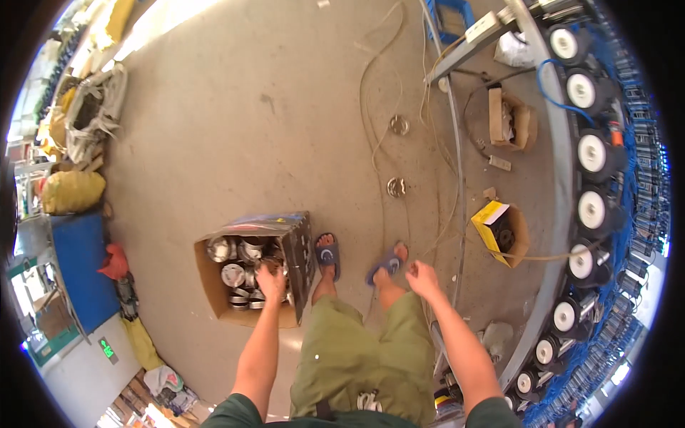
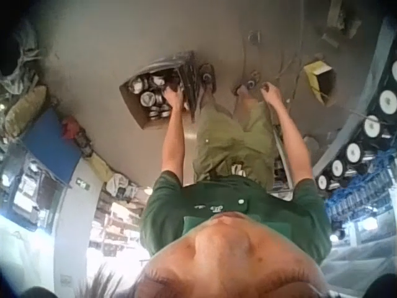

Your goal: The person assembles water pumps by using a pneumatic screwdriver to secure metal caps onto cylindrical pump bodies, picking up screws from a container, and later retrieving additional caps from a box on the floor to place them on remaining units.

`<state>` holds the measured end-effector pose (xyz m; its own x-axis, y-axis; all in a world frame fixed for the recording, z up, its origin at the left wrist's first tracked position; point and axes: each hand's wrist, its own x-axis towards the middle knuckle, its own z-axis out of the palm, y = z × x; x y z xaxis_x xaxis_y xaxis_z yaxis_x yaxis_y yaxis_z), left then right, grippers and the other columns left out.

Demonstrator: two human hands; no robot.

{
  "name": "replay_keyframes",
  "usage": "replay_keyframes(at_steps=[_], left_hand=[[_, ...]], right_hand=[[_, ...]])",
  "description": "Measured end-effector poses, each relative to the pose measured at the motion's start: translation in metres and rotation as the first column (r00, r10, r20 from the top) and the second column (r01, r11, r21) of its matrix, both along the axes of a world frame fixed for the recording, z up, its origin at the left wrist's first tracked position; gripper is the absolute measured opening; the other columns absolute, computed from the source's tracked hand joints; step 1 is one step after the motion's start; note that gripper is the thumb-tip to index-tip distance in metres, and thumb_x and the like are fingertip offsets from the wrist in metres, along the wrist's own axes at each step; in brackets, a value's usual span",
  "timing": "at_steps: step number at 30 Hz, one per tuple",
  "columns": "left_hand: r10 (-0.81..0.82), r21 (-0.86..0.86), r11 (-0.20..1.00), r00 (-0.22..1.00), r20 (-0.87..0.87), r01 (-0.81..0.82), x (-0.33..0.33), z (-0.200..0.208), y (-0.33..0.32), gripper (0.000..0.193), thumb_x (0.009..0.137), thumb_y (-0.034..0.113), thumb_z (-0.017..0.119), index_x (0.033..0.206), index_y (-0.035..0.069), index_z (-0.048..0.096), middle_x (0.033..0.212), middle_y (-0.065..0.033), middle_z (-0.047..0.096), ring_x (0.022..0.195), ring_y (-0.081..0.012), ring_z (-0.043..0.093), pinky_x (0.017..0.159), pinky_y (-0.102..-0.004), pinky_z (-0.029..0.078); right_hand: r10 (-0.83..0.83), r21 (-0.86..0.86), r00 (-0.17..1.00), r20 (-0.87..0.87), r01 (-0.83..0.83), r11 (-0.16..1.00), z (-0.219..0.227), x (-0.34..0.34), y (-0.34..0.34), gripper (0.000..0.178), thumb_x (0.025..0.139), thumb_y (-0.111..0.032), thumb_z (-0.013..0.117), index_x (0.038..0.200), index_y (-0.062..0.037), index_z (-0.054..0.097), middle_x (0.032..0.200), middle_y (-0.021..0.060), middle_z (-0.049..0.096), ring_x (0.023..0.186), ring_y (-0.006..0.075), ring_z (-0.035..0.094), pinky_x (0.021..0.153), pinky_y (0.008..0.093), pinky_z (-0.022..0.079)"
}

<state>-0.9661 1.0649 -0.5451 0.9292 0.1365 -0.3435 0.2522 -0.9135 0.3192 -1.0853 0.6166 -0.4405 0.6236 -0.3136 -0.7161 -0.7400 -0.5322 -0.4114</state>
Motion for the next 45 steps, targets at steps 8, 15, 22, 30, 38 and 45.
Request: replay_keyframes(at_steps=[8,15,22,30,38,45], left_hand=[[-0.019,0.296,0.949,0.960,-0.279,0.105,0.039,-0.075,0.001,0.086,0.073,0.031,0.076,0.141,0.002,0.032,0.138,-0.0311,0.036,0.130,-0.0458,0.035,0.108,-0.0572,0.028],[0.520,-0.233,0.842,0.847,0.108,-0.487,0.069,-0.101,0.053,0.078,0.078,0.020,0.070,0.138,-0.009,0.030,0.143,-0.0245,0.035,0.132,-0.0367,0.035,0.111,-0.0465,0.027],[0.502,-0.340,0.821,0.863,0.049,-0.459,0.085,-0.111,0.054,0.068,0.084,0.022,0.065,0.137,-0.008,0.035,0.140,-0.0223,0.040,0.126,-0.0340,0.041,0.105,-0.0457,0.034],[0.512,-0.346,0.816,0.857,0.059,-0.463,0.076,-0.105,0.045,0.058,0.090,0.025,0.058,0.135,-0.006,0.040,0.135,-0.0199,0.046,0.119,-0.0310,0.049,0.098,-0.0448,0.043],[0.592,-0.510,0.668,0.802,-0.075,-0.541,0.069,-0.097,0.060,0.051,0.095,0.025,0.055,0.134,-0.005,0.045,0.130,-0.0177,0.053,0.112,-0.0283,0.055,0.091,-0.0413,0.050],[0.214,-0.126,0.973,0.963,0.164,-0.195,0.077,-0.057,0.045,0.058,0.087,0.003,0.062,0.139,-0.005,0.038,0.129,-0.0190,0.054,0.110,-0.0271,0.056,0.093,-0.0325,0.046]], right_hand=[[0.137,-0.230,0.951,-0.279,-0.205,0.951,-0.349,0.124,-0.068,0.092,0.075,-0.055,0.070,0.134,0.0092,0.041,0.124,0.0344,0.053,0.119,0.0438,0.053,0.100,0.0458,0.043],[-0.112,-0.469,0.964,-0.241,-0.015,0.883,-0.474,0.191,-0.050,0.103,0.071,-0.050,0.077,0.145,0.0004,0.025,0.141,0.0278,0.035,0.128,0.0446,0.040,0.104,0.0504,0.040],[-0.055,-0.584,0.994,-0.094,-0.011,0.811,-0.466,0.172,-0.089,0.093,0.066,-0.033,0.085,0.137,-0.0028,0.034,0.135,0.0213,0.041,0.124,0.0385,0.044,0.103,0.0507,0.039],[0.128,-0.286,0.992,-0.019,-0.128,0.949,-0.421,0.234,-0.093,0.101,0.062,-0.050,0.084,0.135,0.0001,0.034,0.129,0.0235,0.045,0.119,0.0392,0.048,0.098,0.0479,0.044],[0.323,-0.338,0.925,0.201,-0.244,0.909,-0.486,0.367,-0.217,0.086,0.067,-0.040,0.084,0.135,-0.0034,0.044,0.134,0.0164,0.043,0.128,0.0345,0.040,0.106,0.0436,0.039],[0.400,-0.395,0.912,0.095,-0.334,0.856,-0.513,0.346,-0.201,0.065,0.071,-0.038,0.081,0.121,-0.0030,0.058,0.126,0.0130,0.053,0.119,0.0317,0.051,0.098,0.0405,0.045]])
